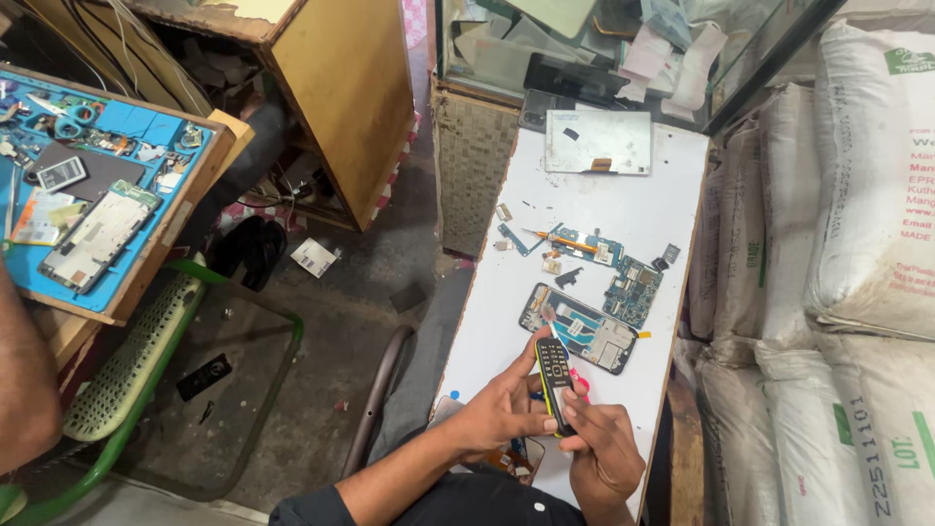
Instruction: The person disassembles a yellow feature phone, removes the back cover and battery, and uses a screwdriver to pry open the casing. They inspect the internal components and reassemble the phone, placing the back cover and battery back in place.
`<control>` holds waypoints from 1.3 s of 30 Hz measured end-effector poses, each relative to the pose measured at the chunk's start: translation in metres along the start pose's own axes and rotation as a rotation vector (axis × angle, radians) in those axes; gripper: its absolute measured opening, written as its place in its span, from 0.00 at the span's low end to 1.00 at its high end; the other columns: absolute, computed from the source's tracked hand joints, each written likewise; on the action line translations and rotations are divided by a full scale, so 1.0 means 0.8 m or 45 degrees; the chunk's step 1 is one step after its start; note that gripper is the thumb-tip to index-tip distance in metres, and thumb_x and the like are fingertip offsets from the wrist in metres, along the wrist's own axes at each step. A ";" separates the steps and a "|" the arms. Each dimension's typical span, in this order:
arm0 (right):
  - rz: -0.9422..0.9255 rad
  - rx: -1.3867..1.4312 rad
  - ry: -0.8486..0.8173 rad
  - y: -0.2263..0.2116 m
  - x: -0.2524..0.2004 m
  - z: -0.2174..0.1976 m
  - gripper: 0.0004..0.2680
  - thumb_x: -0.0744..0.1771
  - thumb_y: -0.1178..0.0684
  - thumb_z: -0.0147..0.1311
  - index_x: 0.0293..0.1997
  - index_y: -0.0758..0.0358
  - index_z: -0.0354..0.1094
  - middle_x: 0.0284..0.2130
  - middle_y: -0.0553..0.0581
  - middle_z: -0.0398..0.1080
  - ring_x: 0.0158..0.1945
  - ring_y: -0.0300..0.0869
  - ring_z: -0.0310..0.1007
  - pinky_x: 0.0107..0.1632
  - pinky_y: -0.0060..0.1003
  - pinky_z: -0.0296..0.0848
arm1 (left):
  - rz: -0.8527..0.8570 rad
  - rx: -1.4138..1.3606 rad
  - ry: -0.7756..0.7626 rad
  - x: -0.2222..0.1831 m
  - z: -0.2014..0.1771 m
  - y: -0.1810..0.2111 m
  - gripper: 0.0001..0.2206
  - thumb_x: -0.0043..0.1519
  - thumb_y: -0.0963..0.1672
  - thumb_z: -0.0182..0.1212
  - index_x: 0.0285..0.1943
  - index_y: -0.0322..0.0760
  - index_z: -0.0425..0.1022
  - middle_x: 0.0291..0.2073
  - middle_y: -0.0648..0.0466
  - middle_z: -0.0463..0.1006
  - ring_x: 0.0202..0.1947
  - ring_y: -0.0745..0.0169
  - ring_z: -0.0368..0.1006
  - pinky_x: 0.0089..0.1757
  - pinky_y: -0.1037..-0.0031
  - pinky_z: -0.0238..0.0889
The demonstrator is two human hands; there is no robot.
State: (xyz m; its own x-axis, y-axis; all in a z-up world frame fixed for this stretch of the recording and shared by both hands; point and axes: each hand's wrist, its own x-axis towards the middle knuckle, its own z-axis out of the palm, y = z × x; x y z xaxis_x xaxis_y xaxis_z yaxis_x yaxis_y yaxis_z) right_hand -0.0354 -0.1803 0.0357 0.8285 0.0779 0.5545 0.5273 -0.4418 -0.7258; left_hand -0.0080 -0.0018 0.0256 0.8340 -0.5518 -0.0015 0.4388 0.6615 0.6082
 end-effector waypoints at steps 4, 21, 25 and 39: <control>0.011 -0.030 -0.008 0.000 0.000 0.000 0.09 0.61 0.62 0.63 0.43 0.68 0.75 0.45 0.62 0.79 0.39 0.42 0.75 0.42 0.30 0.75 | -0.065 -0.020 0.023 0.002 -0.002 -0.002 0.53 0.62 0.36 0.64 0.86 0.56 0.22 0.66 0.44 0.62 0.56 0.59 0.73 0.54 0.67 0.72; 0.052 0.129 -0.143 0.011 0.006 0.001 0.18 0.61 0.49 0.66 0.50 0.69 0.74 0.50 0.60 0.75 0.55 0.48 0.75 0.56 0.40 0.75 | 0.109 0.446 0.124 0.000 -0.015 -0.010 0.50 0.59 0.33 0.64 0.85 0.43 0.30 0.65 0.49 0.67 0.55 0.63 0.72 0.55 0.71 0.70; 0.022 0.149 -0.131 0.013 0.010 0.003 0.16 0.62 0.49 0.64 0.49 0.68 0.74 0.49 0.59 0.76 0.53 0.48 0.75 0.54 0.38 0.76 | 0.092 0.319 0.101 0.004 -0.018 -0.012 0.49 0.60 0.33 0.63 0.86 0.43 0.31 0.64 0.49 0.67 0.57 0.63 0.71 0.56 0.71 0.70; -0.009 0.042 -0.125 0.030 0.006 0.010 0.13 0.66 0.50 0.60 0.53 0.66 0.70 0.52 0.62 0.74 0.53 0.50 0.73 0.54 0.38 0.75 | 0.045 0.263 0.093 0.010 -0.034 -0.019 0.50 0.61 0.33 0.63 0.85 0.45 0.27 0.65 0.47 0.65 0.62 0.59 0.70 0.58 0.68 0.70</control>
State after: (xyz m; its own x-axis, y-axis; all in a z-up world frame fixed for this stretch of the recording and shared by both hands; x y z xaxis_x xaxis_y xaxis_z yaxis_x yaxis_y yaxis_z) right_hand -0.0176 -0.1836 0.0180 0.8382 0.1687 0.5186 0.5380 -0.4112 -0.7358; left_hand 0.0011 -0.0025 -0.0055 0.8730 -0.4867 -0.0303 0.3372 0.5577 0.7584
